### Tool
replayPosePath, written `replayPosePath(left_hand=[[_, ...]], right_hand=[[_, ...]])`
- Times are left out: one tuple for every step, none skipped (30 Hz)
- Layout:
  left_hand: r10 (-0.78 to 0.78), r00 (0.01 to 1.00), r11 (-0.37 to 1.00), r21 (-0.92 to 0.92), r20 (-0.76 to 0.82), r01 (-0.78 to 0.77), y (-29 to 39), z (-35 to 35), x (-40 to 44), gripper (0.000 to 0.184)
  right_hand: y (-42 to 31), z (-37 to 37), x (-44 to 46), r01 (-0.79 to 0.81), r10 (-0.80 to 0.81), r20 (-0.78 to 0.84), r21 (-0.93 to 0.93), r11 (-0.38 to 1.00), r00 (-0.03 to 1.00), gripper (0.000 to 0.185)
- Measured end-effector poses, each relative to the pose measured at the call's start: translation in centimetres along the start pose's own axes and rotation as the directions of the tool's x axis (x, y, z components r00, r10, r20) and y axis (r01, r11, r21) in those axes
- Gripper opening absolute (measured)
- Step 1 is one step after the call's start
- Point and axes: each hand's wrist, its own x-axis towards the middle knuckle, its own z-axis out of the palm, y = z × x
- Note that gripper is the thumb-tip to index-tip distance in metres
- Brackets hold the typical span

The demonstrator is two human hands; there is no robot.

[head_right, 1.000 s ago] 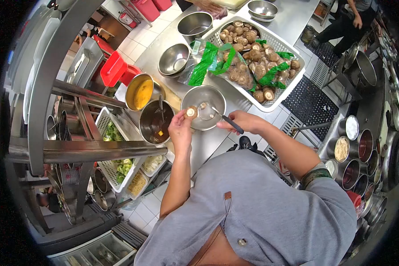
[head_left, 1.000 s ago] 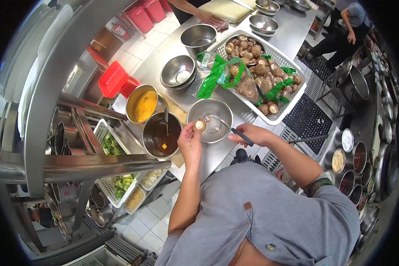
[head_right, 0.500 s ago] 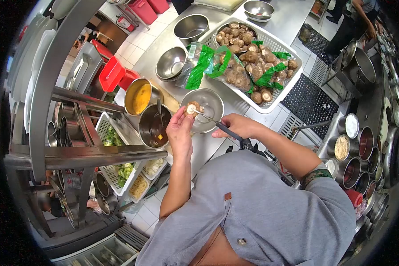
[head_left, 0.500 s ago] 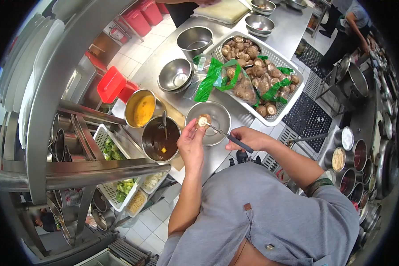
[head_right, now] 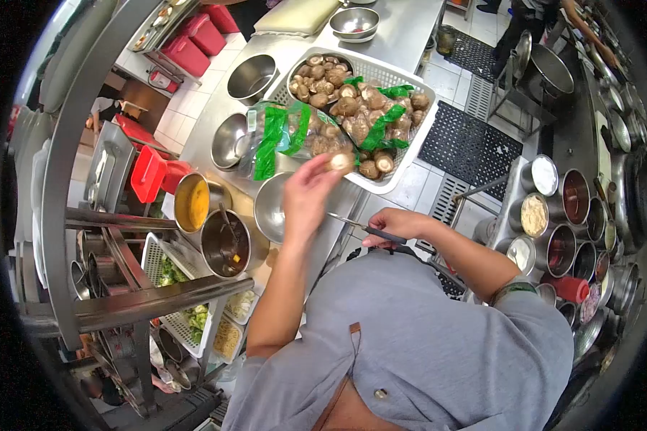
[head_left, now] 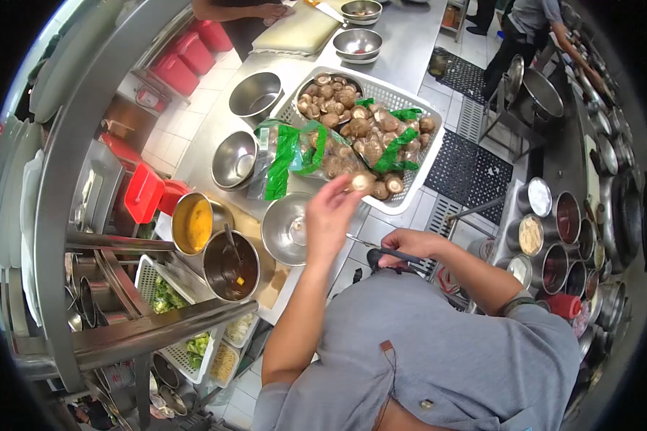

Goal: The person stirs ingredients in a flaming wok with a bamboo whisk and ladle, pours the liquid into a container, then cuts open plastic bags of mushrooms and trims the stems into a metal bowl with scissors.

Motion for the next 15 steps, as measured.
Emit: replayPosePath(left_hand=[[0.064,0.998,0.998,-0.002,0.012,-0.064,-0.9,1.2,0.9,0.043],[0.111,0.994,0.987,0.121,-0.016,-0.108,0.0,1.2,1.2,0.038],[0.16,0.987,0.959,0.243,-0.036,-0.146,0.9,1.2,1.6,0.033],[0.233,0.964,0.932,0.313,-0.13,-0.183,1.3,0.3,2.6,0.029],[0.306,0.928,0.899,0.386,-0.212,-0.208,1.7,-1.1,4.1,0.026],[0.38,0.88,0.86,0.459,-0.285,-0.223,1.8,-2.4,5.5,0.024],[0.374,0.909,0.811,0.541,-0.187,-0.222,1.7,-3.4,7.2,0.022],[0.358,0.929,0.754,0.615,-0.092,-0.229,1.4,-4.3,9.3,0.021],[0.331,0.944,0.691,0.682,-0.001,-0.241,1.2,-4.5,10.9,0.02],[0.269,0.96,0.61,0.758,0.075,-0.23,0.8,-4.2,12.1,0.021],[0.2,0.97,0.521,0.823,0.141,-0.227,0.6,-3.8,13.3,0.021],[0.123,0.973,0.425,0.876,0.195,-0.23,0.2,-3.5,14.2,0.021],[0.165,0.967,0.398,0.884,0.194,-0.245,-0.6,-3.5,14.7,0.021],[0.204,0.96,0.371,0.892,0.194,-0.259,-0.6,-3.3,14.7,0.021],[0.244,0.95,0.344,0.899,0.193,-0.272,-0.5,-3.2,14.6,0.021]], right_hand=[[0.3,-0.1,0.1,-0.001,0.001,0.003,0.009,1.0,1.0,0.047],[0.0,-0.1,-0.2,0.001,-0.001,-0.018,-0.001,1.0,1.0,0.046],[-0.4,-0.4,-0.7,0.005,-0.005,-0.023,-0.014,1.0,1.0,0.046],[-0.7,-0.7,-1.3,0.011,-0.012,-0.03,-0.02,1.0,0.999,0.046],[-0.6,-1.0,-1.7,0.017,-0.018,-0.038,-0.021,1.0,0.999,0.046],[0.1,-1.2,-1.6,0.023,-0.024,-0.043,-0.025,0.999,0.999,0.047],[0.3,-1.4,-1.6,0.035,-0.035,-0.028,-0.009,0.999,0.999,0.048],[0.4,-1.6,-1.5,0.047,-0.047,-0.012,0.002,0.999,0.999,0.048],[0.5,-1.9,-1.5,0.058,-0.058,0.004,0.01,0.998,0.998,0.048],[1.4,-2.1,-0.8,0.081,-0.081,0.001,-0.055,0.995,0.997,0.049],[1.1,-2.2,-0.8,0.086,-0.085,0.016,-0.073,0.994,0.996,0.05],[0.6,-2.3,-0.8,0.09,-0.088,0.03,-0.091,0.992,0.996,0.051],[0.3,-2.5,-0.7,0.093,-0.089,0.045,-0.108,0.99,0.995,0.051],[0.1,-2.7,-0.5,0.1,-0.092,0.064,-0.134,0.986,0.994,0.053],[-0.2,-3.0,-0.4,0.114,-0.104,0.069,-0.154,0.981,0.992,0.051]])
